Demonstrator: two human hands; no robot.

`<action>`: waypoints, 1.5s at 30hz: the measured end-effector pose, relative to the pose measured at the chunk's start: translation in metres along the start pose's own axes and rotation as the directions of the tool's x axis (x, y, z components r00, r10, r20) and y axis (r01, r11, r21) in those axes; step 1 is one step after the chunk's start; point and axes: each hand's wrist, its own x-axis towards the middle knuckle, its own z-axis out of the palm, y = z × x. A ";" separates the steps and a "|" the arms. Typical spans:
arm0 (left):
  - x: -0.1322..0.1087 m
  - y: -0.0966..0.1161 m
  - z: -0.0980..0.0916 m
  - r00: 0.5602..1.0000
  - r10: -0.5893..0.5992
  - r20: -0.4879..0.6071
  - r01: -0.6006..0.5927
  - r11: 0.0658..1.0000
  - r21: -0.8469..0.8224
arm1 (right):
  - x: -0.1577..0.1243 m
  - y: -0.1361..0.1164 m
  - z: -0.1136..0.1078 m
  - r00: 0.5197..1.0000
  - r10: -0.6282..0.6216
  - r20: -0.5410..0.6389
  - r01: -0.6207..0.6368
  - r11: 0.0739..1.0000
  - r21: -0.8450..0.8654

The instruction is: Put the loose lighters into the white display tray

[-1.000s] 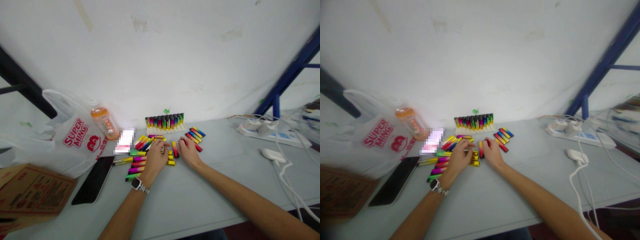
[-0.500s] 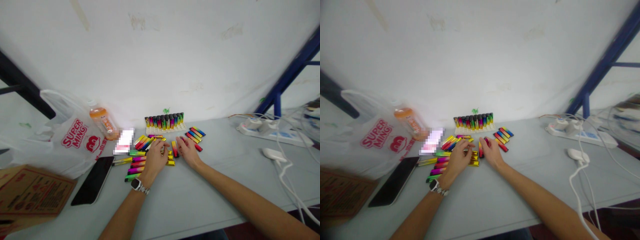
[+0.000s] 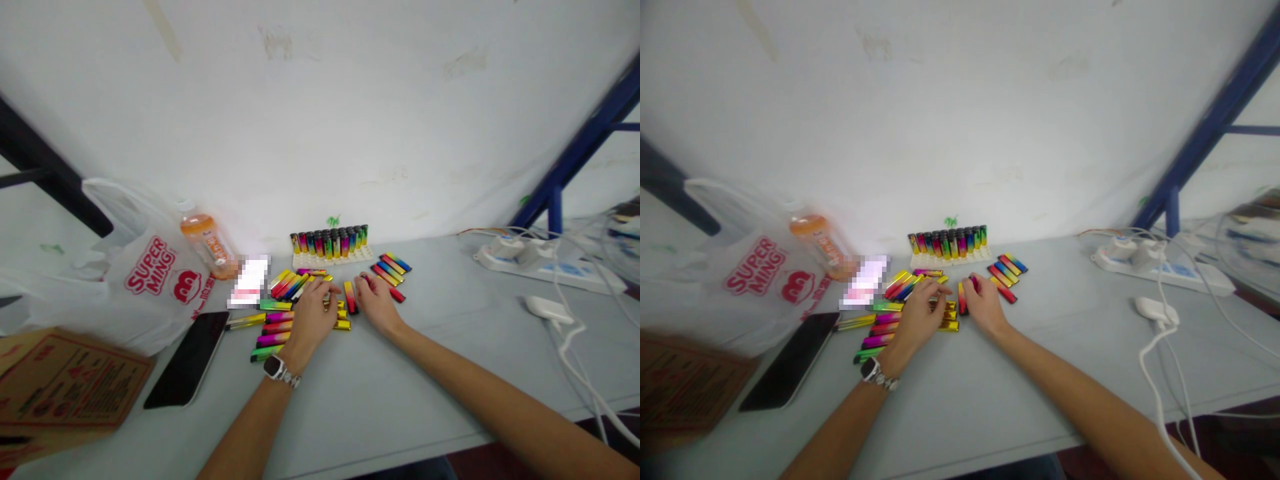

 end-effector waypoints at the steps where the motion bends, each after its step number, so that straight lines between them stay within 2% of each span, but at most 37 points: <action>1: 0.000 0.000 0.000 1.000 0.000 0.002 0.000 1.000 -0.002 | 0.000 0.000 0.001 1.000 0.013 0.004 -0.013 0.999 0.046; 5: 0.000 0.001 0.000 1.000 -0.005 0.008 0.005 1.000 -0.005 | -0.002 -0.003 0.004 0.996 0.050 0.071 -0.069 0.955 0.288; 7: 0.000 0.001 0.000 1.000 -0.004 0.007 0.004 1.000 -0.007 | -0.002 -0.005 0.004 0.993 0.045 0.109 -0.079 0.940 0.331; 10: 0.000 0.001 0.000 1.000 0.001 0.001 -0.001 1.000 -0.015 | 0.003 -0.005 0.001 0.993 -0.032 0.110 0.004 0.968 0.249; 14: 0.000 0.002 -0.001 1.000 0.007 0.010 -0.006 1.000 -0.020 | 0.021 -0.007 -0.010 0.983 -0.183 -0.017 0.183 0.983 0.005; 16: -0.001 0.001 -0.001 1.000 0.014 0.015 -0.014 1.000 -0.019 | 0.032 -0.009 -0.016 0.976 -0.213 -0.051 0.209 0.975 -0.077; 21: -0.002 0.001 -0.002 0.999 0.031 0.020 -0.031 0.999 -0.022 | 0.048 -0.016 -0.016 0.982 -0.187 0.020 0.187 0.982 -0.034; 26: -0.003 0.001 -0.002 0.999 0.027 0.037 -0.026 0.999 -0.033 | 0.066 -0.032 0.003 0.962 -0.243 0.126 0.254 0.964 -0.077; 31: -0.003 0.002 -0.001 0.998 0.017 0.056 -0.016 0.999 -0.028 | 0.104 -0.050 0.032 0.882 -0.401 0.246 0.460 0.846 -0.270; 33: -0.003 0.002 -0.001 0.998 0.015 0.061 -0.014 0.999 -0.031 | 0.121 -0.053 0.044 0.861 -0.397 0.317 0.490 0.815 -0.309; 38: -0.003 0.001 -0.003 0.996 0.003 0.085 -0.001 1.000 -0.022 | 0.151 -0.049 0.069 0.834 -0.382 0.399 0.534 0.741 -0.406; 45: -0.004 -0.001 -0.003 0.995 0.022 0.096 -0.023 1.000 0.012 | 0.162 -0.043 0.079 0.790 -0.414 0.452 0.613 0.544 -0.573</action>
